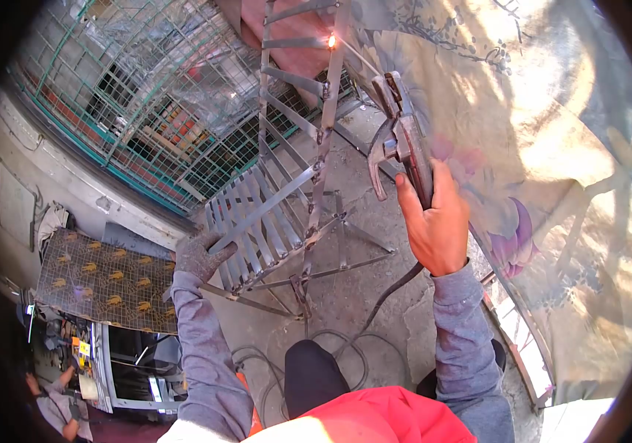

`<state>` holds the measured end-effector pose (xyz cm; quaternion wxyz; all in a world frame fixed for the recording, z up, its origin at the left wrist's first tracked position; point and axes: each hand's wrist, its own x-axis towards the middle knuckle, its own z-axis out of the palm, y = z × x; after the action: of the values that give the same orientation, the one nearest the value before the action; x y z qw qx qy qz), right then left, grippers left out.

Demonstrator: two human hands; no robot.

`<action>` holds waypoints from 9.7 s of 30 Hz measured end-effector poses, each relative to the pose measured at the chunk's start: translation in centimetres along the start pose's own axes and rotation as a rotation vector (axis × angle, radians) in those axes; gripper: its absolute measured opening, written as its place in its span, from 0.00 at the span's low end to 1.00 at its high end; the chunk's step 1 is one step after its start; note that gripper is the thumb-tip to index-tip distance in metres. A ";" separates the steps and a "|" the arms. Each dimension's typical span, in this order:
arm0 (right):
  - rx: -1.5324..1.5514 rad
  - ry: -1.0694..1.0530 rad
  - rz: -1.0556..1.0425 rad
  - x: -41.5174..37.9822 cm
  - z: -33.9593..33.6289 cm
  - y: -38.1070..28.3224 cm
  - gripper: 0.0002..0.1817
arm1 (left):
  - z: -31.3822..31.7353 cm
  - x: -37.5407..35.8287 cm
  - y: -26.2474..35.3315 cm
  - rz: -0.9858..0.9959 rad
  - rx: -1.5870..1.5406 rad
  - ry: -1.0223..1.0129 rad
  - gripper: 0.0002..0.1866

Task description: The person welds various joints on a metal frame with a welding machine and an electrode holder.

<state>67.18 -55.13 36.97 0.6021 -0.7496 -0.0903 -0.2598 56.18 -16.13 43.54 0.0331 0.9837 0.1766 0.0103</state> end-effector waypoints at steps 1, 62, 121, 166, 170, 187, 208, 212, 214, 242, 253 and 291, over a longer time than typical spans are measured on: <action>0.001 0.003 -0.007 0.0 0.1 0.0 0.18 | 0.0 0.0 0.0 -0.006 -0.005 0.001 0.30; 0.082 0.069 -0.024 4.6 0.0 -1.5 0.20 | -1.1 -0.5 1.2 -0.006 0.009 -0.037 0.30; -0.024 -0.014 -0.084 6.3 -2.5 -2.3 0.15 | -0.1 0.6 -0.9 -0.017 -0.027 -0.131 0.31; 0.236 -0.093 0.099 6.3 -2.2 -2.1 0.17 | 0.9 1.0 -2.2 0.058 0.000 -0.063 0.29; 0.218 -0.103 0.113 6.3 -2.2 -2.1 0.18 | 0.5 0.8 -1.5 0.027 0.018 -0.081 0.29; 0.197 -0.082 0.109 6.4 -2.2 -1.9 0.19 | -0.3 0.5 -0.6 -0.016 -0.056 -0.143 0.31; 0.248 -0.049 0.188 5.9 -1.2 -2.1 0.19 | 0.0 0.5 -1.0 -0.011 0.002 -0.110 0.33; 0.255 -0.037 0.120 5.9 -0.9 -2.2 0.18 | -0.1 0.4 -0.9 0.005 -0.005 -0.102 0.33; 0.255 -0.032 0.105 5.9 -0.9 -2.2 0.18 | -0.2 0.3 -0.8 -0.004 -0.021 -0.101 0.32; 0.972 -0.175 0.581 6.6 -3.2 -2.7 0.20 | 0.2 0.6 -1.4 0.069 -0.050 -0.067 0.30; 0.409 -0.101 0.246 6.3 -1.5 -2.7 0.19 | -0.2 0.4 -0.7 -0.004 0.007 -0.099 0.33; 0.328 -0.089 0.163 6.1 -1.0 -2.4 0.19 | 0.0 0.6 -1.0 0.008 0.060 -0.082 0.31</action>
<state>71.05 -56.53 42.19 0.7306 -0.6570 -0.0969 -0.1588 56.38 -15.00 43.49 0.0109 0.9845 0.1714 -0.0350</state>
